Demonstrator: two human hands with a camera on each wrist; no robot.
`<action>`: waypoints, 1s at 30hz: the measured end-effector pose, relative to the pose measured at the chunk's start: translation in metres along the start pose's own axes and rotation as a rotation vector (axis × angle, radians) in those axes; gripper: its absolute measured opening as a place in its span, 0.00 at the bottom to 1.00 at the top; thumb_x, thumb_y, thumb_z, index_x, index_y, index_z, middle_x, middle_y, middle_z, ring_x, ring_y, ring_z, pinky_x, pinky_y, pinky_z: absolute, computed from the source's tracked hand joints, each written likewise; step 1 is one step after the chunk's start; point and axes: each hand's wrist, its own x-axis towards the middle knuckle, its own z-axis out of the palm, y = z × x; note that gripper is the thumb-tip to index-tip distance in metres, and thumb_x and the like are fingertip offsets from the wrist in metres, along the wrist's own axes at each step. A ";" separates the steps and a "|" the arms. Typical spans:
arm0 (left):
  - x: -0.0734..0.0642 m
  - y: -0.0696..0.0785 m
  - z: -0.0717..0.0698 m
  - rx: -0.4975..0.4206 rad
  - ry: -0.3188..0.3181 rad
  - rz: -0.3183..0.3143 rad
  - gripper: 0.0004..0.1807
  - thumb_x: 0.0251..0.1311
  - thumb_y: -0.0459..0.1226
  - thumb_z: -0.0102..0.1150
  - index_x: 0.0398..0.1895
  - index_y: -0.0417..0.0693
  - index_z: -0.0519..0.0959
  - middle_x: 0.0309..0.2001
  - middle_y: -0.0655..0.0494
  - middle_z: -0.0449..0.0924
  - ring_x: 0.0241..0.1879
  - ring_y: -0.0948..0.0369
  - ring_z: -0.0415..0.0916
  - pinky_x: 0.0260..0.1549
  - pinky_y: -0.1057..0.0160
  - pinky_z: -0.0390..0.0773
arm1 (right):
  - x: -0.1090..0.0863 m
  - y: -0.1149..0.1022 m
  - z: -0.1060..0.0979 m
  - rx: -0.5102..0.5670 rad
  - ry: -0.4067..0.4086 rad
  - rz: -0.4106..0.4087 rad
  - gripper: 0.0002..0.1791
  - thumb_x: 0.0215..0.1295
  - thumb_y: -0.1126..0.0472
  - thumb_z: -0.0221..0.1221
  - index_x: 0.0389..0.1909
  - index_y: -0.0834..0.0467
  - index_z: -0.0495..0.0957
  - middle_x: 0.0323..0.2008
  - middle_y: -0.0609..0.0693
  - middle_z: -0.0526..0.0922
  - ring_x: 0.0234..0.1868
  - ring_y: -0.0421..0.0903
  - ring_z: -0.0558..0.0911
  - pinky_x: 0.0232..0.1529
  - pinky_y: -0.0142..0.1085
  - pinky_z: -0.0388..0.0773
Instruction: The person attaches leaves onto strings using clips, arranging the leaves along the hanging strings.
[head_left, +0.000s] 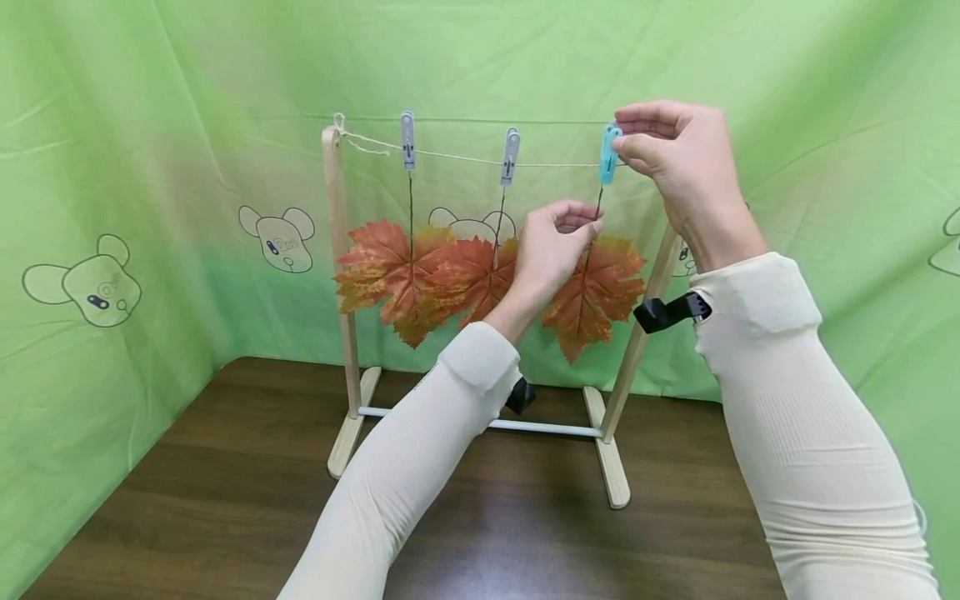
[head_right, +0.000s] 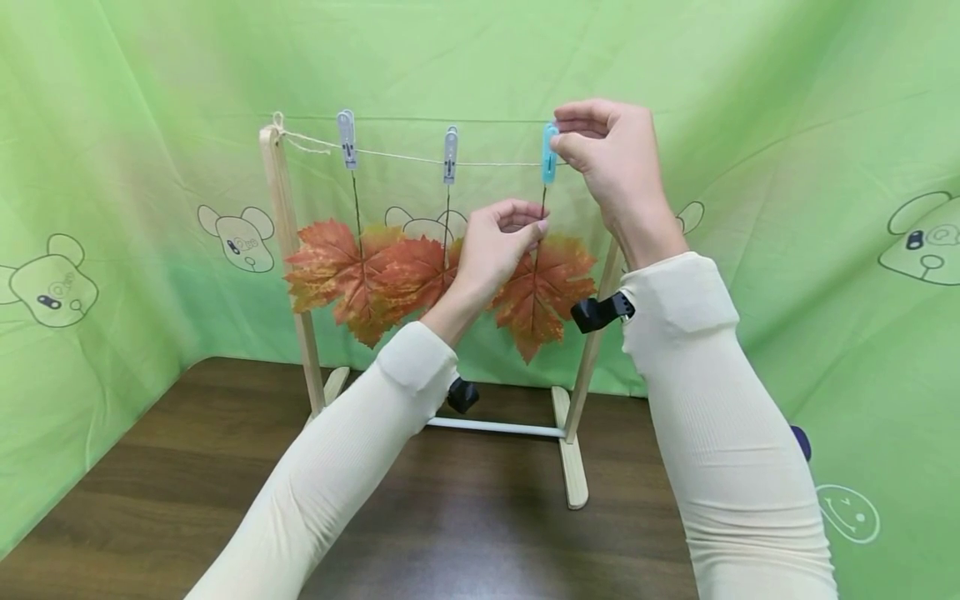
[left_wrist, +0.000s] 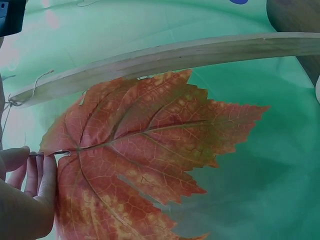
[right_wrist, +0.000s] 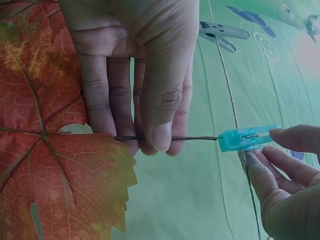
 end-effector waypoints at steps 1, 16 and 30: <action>0.000 0.000 0.000 0.000 -0.001 0.001 0.08 0.69 0.31 0.66 0.48 0.38 0.88 0.43 0.48 0.90 0.39 0.64 0.85 0.37 0.75 0.79 | 0.000 0.000 0.000 0.000 0.002 0.001 0.15 0.62 0.78 0.65 0.47 0.62 0.88 0.38 0.49 0.90 0.41 0.42 0.88 0.44 0.25 0.85; -0.003 0.004 -0.009 -0.012 -0.036 0.032 0.11 0.69 0.31 0.66 0.52 0.37 0.86 0.46 0.47 0.90 0.43 0.64 0.85 0.42 0.76 0.80 | -0.021 0.002 -0.011 0.082 0.024 -0.089 0.17 0.61 0.78 0.67 0.50 0.65 0.87 0.42 0.52 0.92 0.49 0.46 0.88 0.47 0.25 0.84; -0.025 0.005 -0.031 0.033 -0.076 0.157 0.20 0.74 0.37 0.63 0.66 0.44 0.80 0.65 0.49 0.82 0.60 0.64 0.83 0.55 0.73 0.80 | -0.059 0.018 -0.019 0.012 0.108 -0.188 0.14 0.66 0.70 0.67 0.52 0.64 0.87 0.45 0.50 0.91 0.51 0.44 0.87 0.51 0.26 0.82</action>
